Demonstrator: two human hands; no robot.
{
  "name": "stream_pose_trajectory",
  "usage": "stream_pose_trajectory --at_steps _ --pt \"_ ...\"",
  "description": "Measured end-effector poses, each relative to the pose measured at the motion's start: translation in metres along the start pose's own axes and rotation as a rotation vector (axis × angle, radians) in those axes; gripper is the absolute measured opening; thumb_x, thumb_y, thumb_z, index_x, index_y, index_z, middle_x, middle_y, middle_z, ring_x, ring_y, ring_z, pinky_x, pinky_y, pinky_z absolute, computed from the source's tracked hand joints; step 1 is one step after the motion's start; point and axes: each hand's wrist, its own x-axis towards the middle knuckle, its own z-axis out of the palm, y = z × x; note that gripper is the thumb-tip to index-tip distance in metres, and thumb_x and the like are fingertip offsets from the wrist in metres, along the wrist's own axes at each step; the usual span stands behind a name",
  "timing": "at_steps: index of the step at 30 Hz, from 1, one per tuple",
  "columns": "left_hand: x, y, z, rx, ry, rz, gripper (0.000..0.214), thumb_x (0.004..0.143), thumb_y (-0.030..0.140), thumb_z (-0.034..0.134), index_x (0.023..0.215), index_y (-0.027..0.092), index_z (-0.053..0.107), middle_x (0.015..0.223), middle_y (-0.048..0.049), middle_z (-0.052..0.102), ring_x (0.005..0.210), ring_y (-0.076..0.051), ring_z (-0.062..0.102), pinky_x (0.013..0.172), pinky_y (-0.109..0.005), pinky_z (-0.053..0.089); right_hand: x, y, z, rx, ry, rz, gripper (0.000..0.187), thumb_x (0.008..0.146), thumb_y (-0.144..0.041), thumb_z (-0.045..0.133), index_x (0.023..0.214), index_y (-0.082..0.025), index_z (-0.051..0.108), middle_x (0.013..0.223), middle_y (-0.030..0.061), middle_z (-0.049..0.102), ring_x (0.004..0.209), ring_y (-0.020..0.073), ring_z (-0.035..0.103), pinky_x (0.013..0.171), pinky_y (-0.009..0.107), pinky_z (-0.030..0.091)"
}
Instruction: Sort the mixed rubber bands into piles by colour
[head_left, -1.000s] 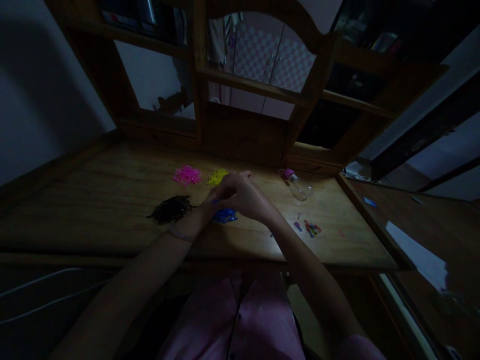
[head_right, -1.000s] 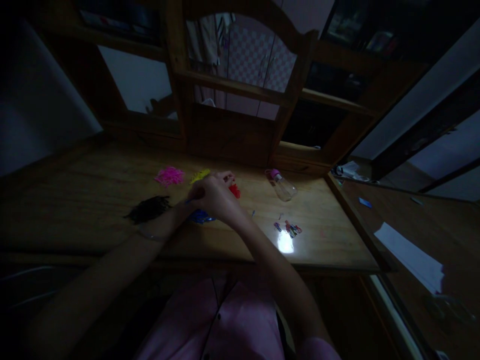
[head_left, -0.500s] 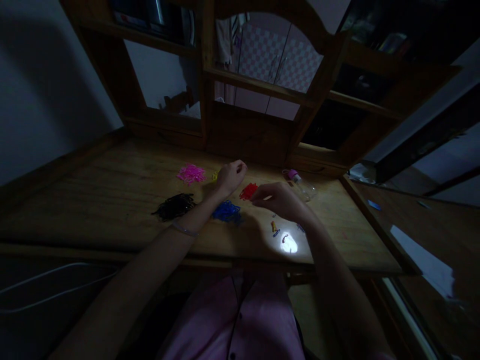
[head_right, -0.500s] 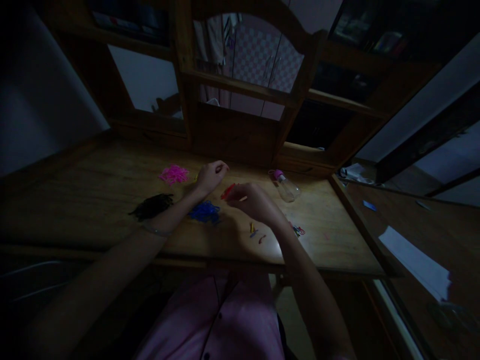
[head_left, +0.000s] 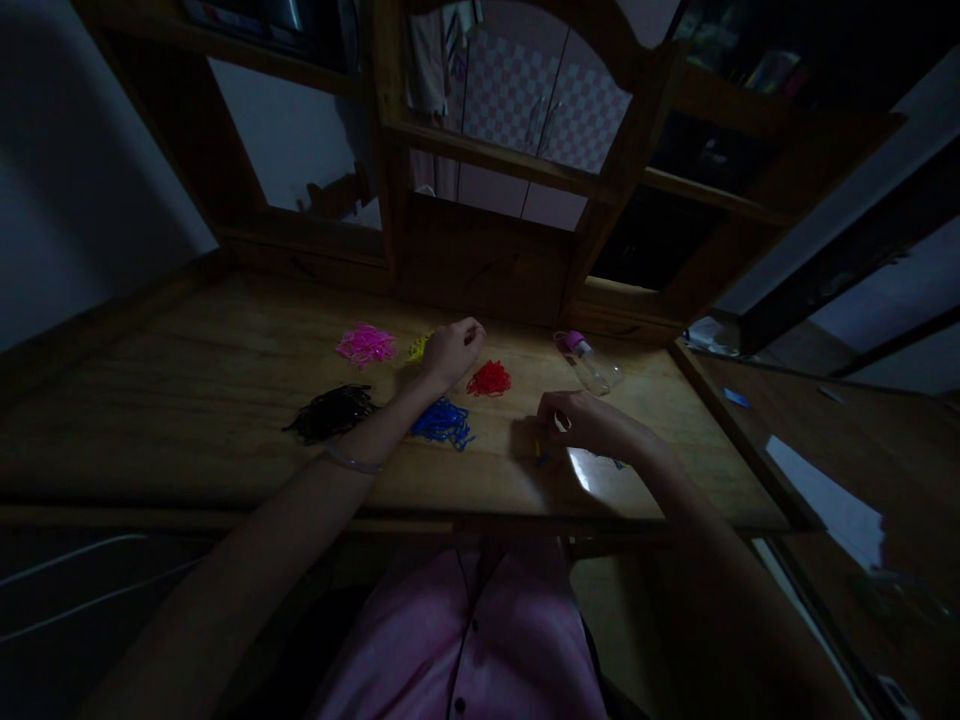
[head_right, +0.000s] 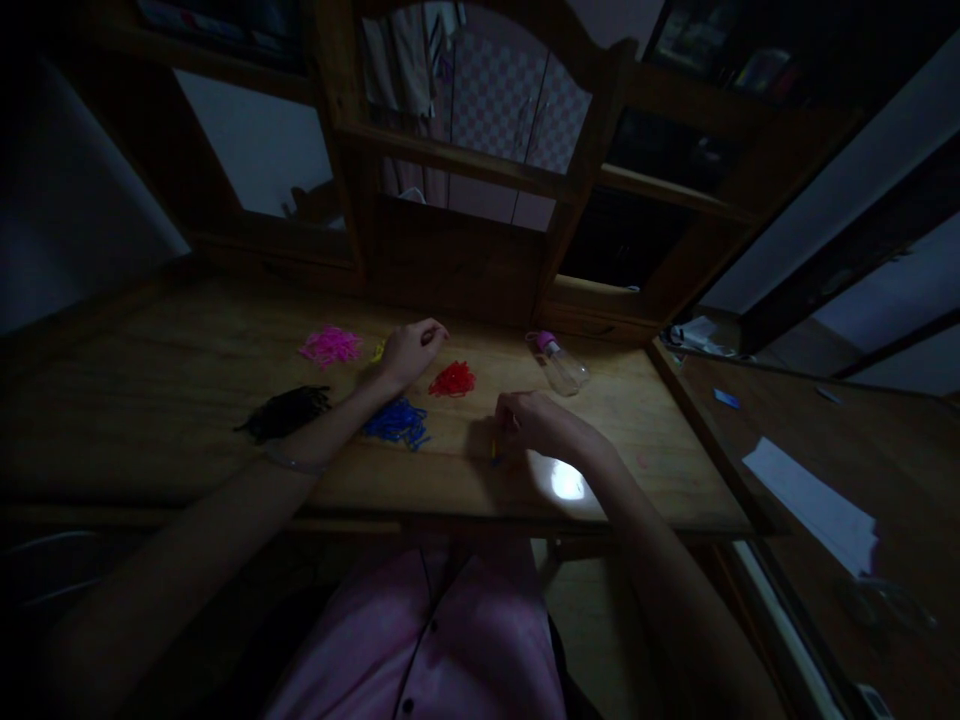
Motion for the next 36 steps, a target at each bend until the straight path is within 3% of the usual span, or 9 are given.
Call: stream_pose_trajectory --at_steps 7,16,24,32,36 --pt "0.0 0.001 0.002 -0.014 -0.021 -0.017 0.025 0.091 0.03 0.048 0.091 0.02 0.071 0.085 -0.0059 0.074 0.075 -0.018 0.065 0.064 -0.026 0.041 -0.032 -0.022 0.001 0.088 -0.09 -0.055 0.018 0.077 -0.01 0.061 0.093 -0.019 0.064 0.081 0.0007 0.066 0.069 0.0117 0.057 0.061 0.021 0.038" --pt "-0.001 0.0 0.002 0.001 -0.019 -0.003 0.026 0.092 0.03 0.047 0.091 0.02 0.071 0.082 -0.0057 0.073 0.071 -0.018 0.064 0.062 -0.026 0.04 -0.02 -0.033 0.008 -0.106 -0.138 -0.027 0.019 0.076 -0.009 0.058 0.09 -0.018 0.067 0.086 0.0055 0.069 0.077 0.015 0.061 0.067 0.023 0.037" --pt "-0.001 0.003 0.0 0.007 -0.025 -0.009 0.027 0.092 0.031 0.047 0.092 0.021 0.071 0.081 -0.0058 0.073 0.07 -0.018 0.063 0.062 -0.026 0.04 -0.016 -0.033 0.008 -0.096 -0.174 0.0 0.017 0.073 -0.008 0.059 0.084 -0.016 0.068 0.08 0.0051 0.069 0.073 0.0144 0.06 0.064 0.023 0.036" --pt "-0.002 0.004 0.001 0.009 -0.017 -0.014 0.026 0.092 0.031 0.046 0.091 0.021 0.07 0.082 -0.0055 0.073 0.069 -0.018 0.062 0.061 -0.026 0.039 -0.017 -0.047 -0.023 0.198 0.019 -0.088 0.014 0.076 -0.011 0.061 0.087 -0.018 0.066 0.075 -0.0006 0.064 0.065 0.0109 0.056 0.059 0.021 0.037" --pt "-0.001 0.004 -0.001 0.046 0.017 -0.054 0.026 0.092 0.031 0.046 0.09 0.021 0.07 0.082 -0.0053 0.073 0.071 -0.018 0.063 0.061 -0.026 0.038 0.016 -0.077 0.0 0.209 0.112 -0.232 0.013 0.079 -0.008 0.059 0.088 -0.017 0.063 0.079 -0.0001 0.063 0.069 0.0105 0.055 0.064 0.021 0.038"
